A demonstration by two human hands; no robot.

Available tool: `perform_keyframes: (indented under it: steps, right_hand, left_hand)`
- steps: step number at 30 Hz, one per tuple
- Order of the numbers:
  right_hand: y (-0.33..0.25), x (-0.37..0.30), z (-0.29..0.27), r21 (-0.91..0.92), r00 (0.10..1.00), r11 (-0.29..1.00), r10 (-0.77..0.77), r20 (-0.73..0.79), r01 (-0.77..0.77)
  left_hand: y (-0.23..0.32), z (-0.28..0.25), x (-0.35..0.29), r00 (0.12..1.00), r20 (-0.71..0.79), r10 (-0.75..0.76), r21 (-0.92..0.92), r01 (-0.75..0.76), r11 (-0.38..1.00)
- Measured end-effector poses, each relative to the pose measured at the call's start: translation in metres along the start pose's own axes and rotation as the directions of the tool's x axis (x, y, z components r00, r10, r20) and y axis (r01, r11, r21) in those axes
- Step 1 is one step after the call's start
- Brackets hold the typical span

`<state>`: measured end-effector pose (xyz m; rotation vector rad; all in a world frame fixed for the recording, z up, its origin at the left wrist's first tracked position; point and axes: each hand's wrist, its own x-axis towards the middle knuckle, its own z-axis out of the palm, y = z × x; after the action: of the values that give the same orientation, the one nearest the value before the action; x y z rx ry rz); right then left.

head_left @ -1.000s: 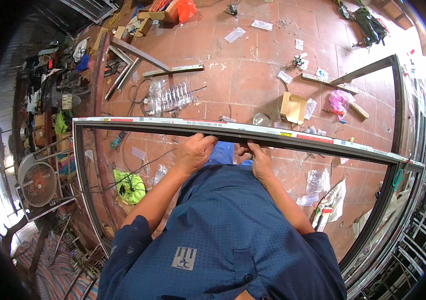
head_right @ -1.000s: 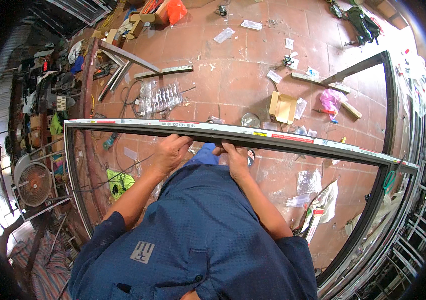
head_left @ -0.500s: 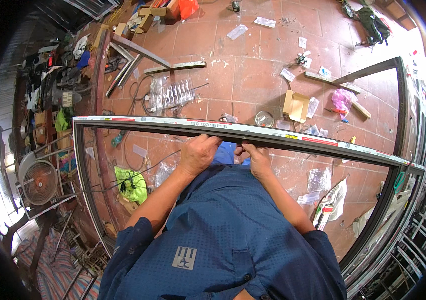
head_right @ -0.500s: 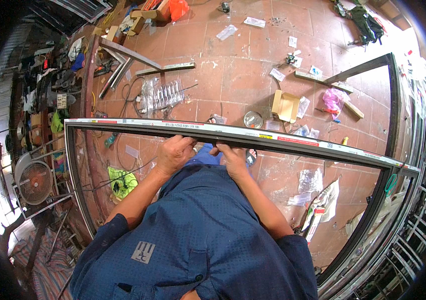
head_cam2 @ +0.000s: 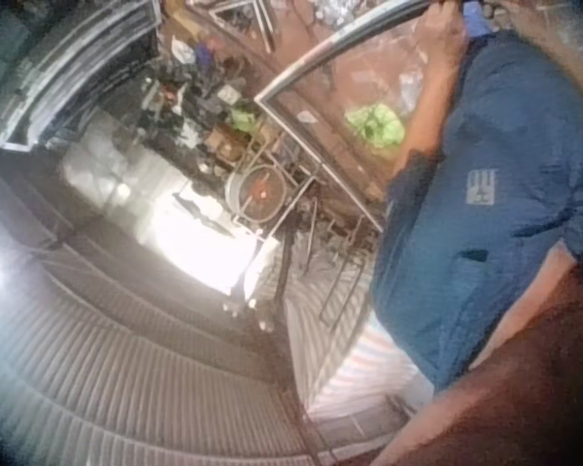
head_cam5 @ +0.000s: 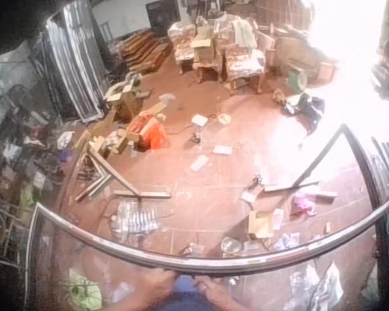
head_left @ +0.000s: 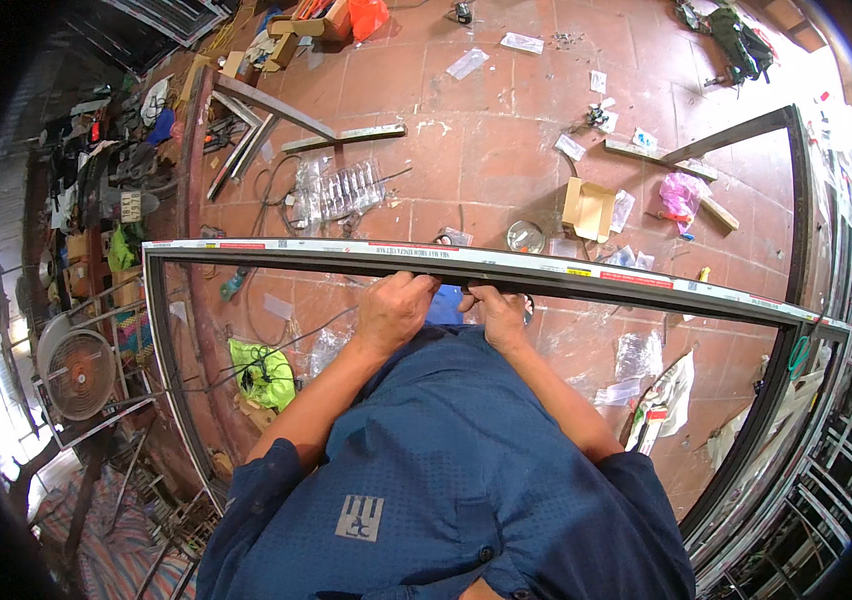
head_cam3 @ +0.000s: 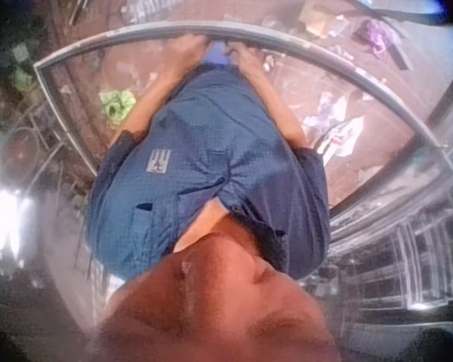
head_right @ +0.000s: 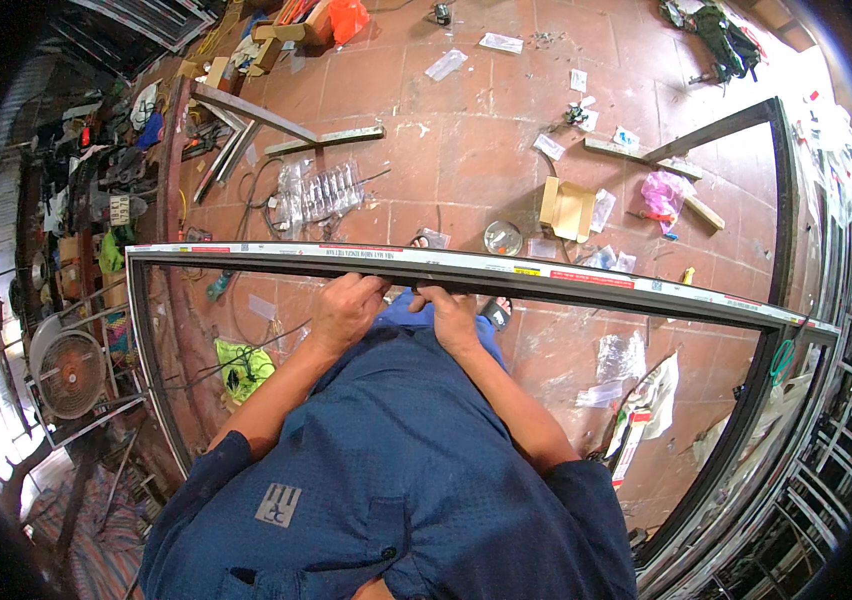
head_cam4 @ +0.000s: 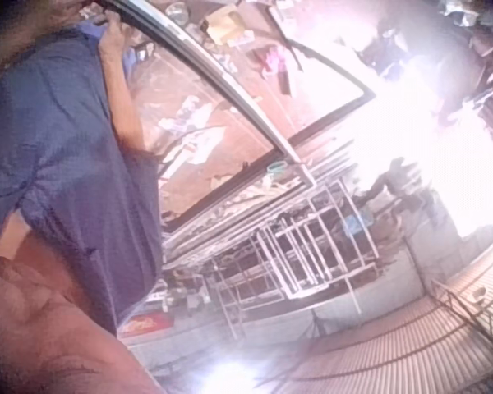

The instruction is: The person inserts a black rubber seal into the groove of a metal window frame by hand, then uses a red-handled roller tool to press the seal into place along the frame's length.

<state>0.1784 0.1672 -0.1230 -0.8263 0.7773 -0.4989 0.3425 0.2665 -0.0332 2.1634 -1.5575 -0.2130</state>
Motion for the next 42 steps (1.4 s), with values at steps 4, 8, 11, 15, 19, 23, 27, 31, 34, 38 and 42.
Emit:
perform_keyframes:
  steps: [4,8,11,15,19,23,27,31,34,38,42]
  right_hand:
    - [-0.004,-0.002,0.005,0.082,0.996,0.993,0.088,0.005,-0.088]
    - [-0.015,-0.009,0.027,0.175,0.992,0.976,0.124,0.02,-0.126]
    - [-0.009,-0.006,0.032,0.091,0.997,0.994,0.064,-0.033,-0.061]
    - [0.007,-0.004,0.034,0.095,0.991,0.994,0.06,-0.122,-0.048]
    - [0.009,-0.004,0.035,0.059,0.989,0.998,0.028,-0.147,-0.02]
    - [0.014,-0.004,0.04,0.108,0.969,0.991,-0.054,-0.243,0.083]
    - [0.018,-0.004,0.057,0.156,0.901,0.969,-0.111,-0.42,0.192]
    - [0.033,-0.005,0.062,0.08,0.806,0.963,-0.169,-0.568,0.258]
    - [0.038,-0.005,0.072,0.071,0.778,0.943,-0.224,-0.587,0.325]
    - [0.046,-0.009,0.095,0.03,0.788,0.954,-0.229,-0.571,0.299]
    - [0.053,-0.006,0.097,0.017,0.801,0.942,-0.275,-0.532,0.334]
  left_hand:
    - [0.0,0.0,0.0,1.0,-0.007,-0.003,-0.002,0.003,1.0]
    - [0.0,-0.001,-0.006,1.0,-0.01,-0.012,0.0,0.012,1.0]
    - [-0.003,-0.003,-0.006,1.0,-0.002,-0.021,-0.07,0.021,0.997]
    - [-0.027,-0.025,-0.021,0.982,0.142,-0.122,-0.246,0.155,0.957]
    - [-0.106,-0.076,-0.059,0.89,0.347,-0.295,-0.375,0.42,0.826]
    - [-0.177,-0.146,-0.072,0.9,0.298,-0.318,-0.299,0.405,0.864]
    - [-0.226,-0.177,-0.072,0.954,0.23,-0.191,-0.163,0.232,0.959]
    - [-0.236,-0.175,-0.068,0.947,0.301,-0.115,-0.187,0.177,0.966]
    - [-0.23,-0.179,-0.063,0.962,0.252,-0.109,-0.274,0.179,0.945]
    - [-0.237,-0.178,-0.06,0.983,0.184,-0.026,-0.285,0.078,0.955]
    - [-0.237,-0.176,-0.051,0.989,0.14,0.053,-0.191,-0.026,0.981]
